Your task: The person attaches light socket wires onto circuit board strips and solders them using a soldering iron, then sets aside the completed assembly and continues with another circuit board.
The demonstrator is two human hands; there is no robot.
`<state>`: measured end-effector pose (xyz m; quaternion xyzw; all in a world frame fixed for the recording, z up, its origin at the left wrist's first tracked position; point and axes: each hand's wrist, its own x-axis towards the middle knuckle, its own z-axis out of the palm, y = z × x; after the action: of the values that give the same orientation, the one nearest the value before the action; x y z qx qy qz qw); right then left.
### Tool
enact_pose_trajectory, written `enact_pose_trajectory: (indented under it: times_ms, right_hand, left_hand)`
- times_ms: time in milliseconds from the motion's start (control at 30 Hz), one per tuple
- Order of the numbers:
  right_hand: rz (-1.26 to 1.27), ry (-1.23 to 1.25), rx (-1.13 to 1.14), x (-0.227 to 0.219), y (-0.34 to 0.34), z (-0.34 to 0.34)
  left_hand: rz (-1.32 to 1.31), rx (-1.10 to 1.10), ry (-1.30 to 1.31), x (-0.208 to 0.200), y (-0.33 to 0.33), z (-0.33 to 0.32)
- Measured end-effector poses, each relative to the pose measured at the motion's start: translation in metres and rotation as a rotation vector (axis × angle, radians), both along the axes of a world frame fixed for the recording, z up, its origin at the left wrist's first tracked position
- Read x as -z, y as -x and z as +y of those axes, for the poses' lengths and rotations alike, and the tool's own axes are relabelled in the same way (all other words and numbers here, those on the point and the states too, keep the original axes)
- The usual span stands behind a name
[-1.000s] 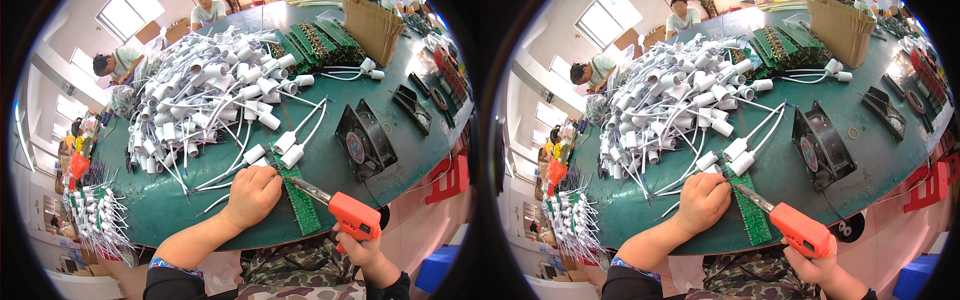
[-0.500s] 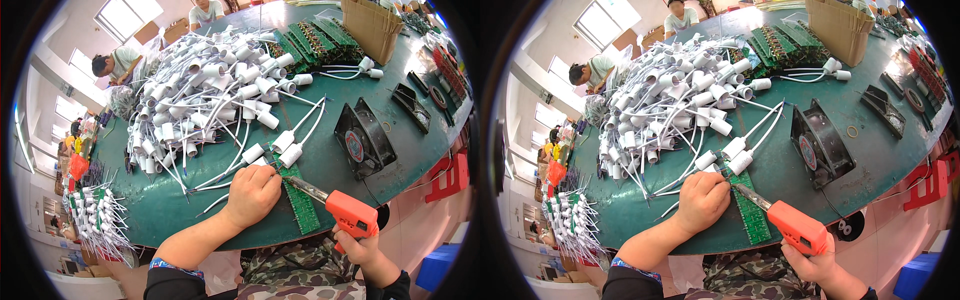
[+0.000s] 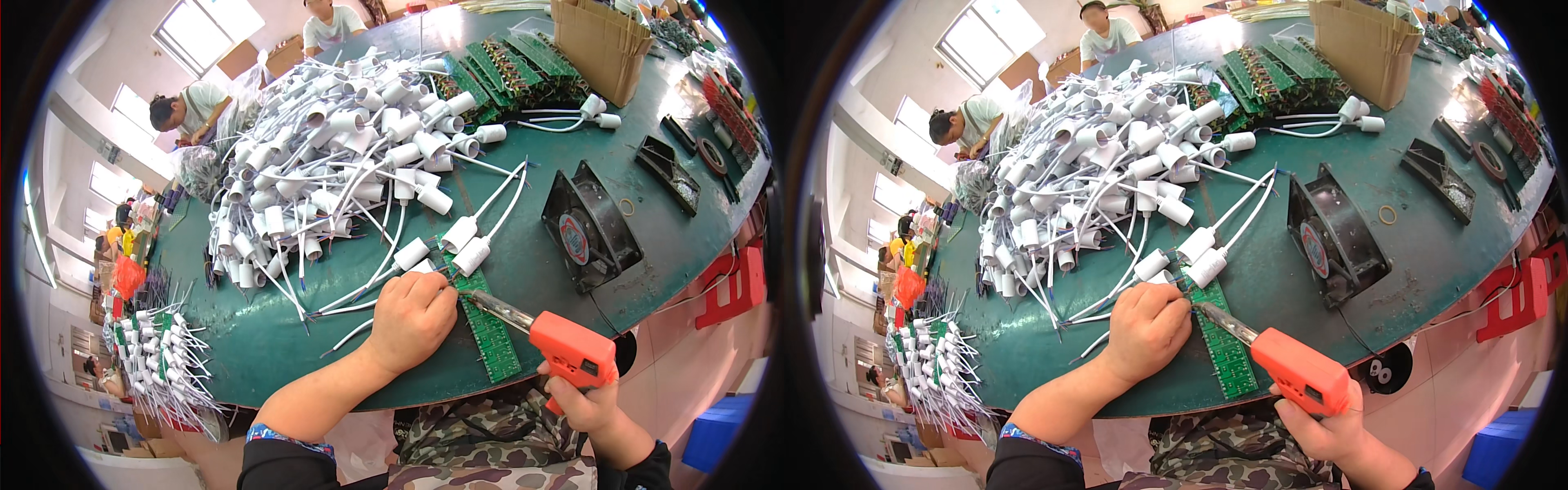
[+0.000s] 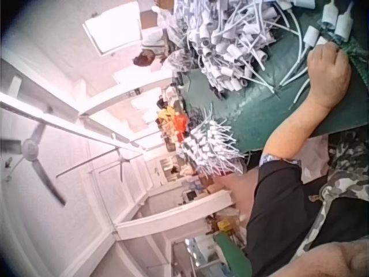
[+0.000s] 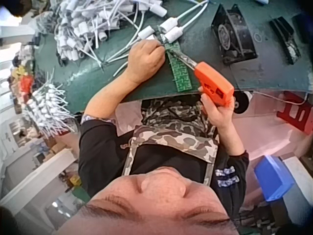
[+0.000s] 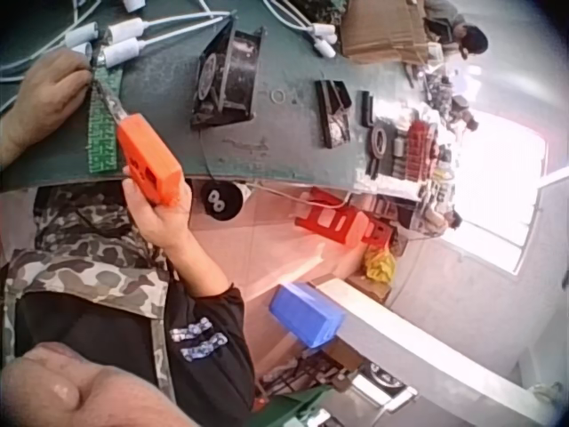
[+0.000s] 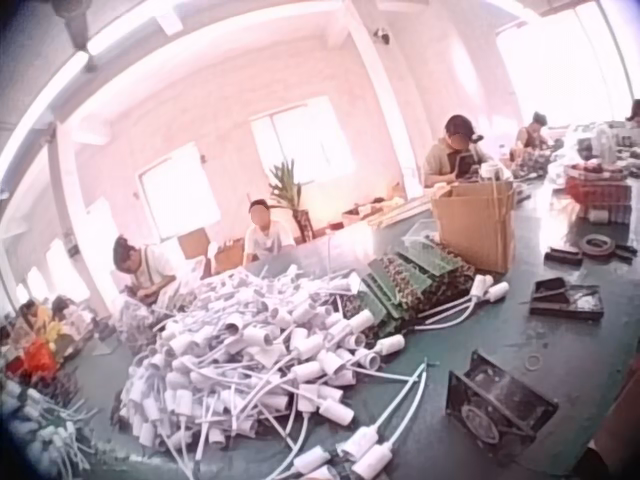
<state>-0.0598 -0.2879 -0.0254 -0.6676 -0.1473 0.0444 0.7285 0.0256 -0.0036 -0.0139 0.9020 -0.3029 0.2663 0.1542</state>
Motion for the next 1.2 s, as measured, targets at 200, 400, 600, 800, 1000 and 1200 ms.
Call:
enact_pose_trajectory:
  times_ms: [200, 400, 600, 800, 1000, 1200]
  right_hand:
    - [0.071, -0.1, 0.081, -0.021, 0.007, -0.012]
    - [0.046, -0.116, 0.114, -0.021, 0.007, -0.012]
    - [0.103, -0.17, 0.121, -0.022, 0.009, -0.01]
    - [0.142, -0.17, 0.122, -0.017, 0.012, -0.013]
    - [0.185, -0.196, 0.12, -0.021, 0.008, -0.01]
    - [0.122, -0.179, 0.074, -0.018, 0.008, -0.014]
  left_hand:
    - [-0.006, -0.005, -0.002, 0.0, 0.0, 0.0]
    - [-0.018, -0.008, -0.005, 0.0, -0.001, -0.001]
    - [-0.016, -0.01, -0.014, -0.001, 0.0, -0.001]
    - [-0.011, -0.012, -0.031, -0.003, 0.002, -0.001]
    - [0.026, 0.002, -0.049, -0.004, 0.004, 0.002]
    - [0.106, 0.077, -0.001, -0.011, 0.001, 0.011]
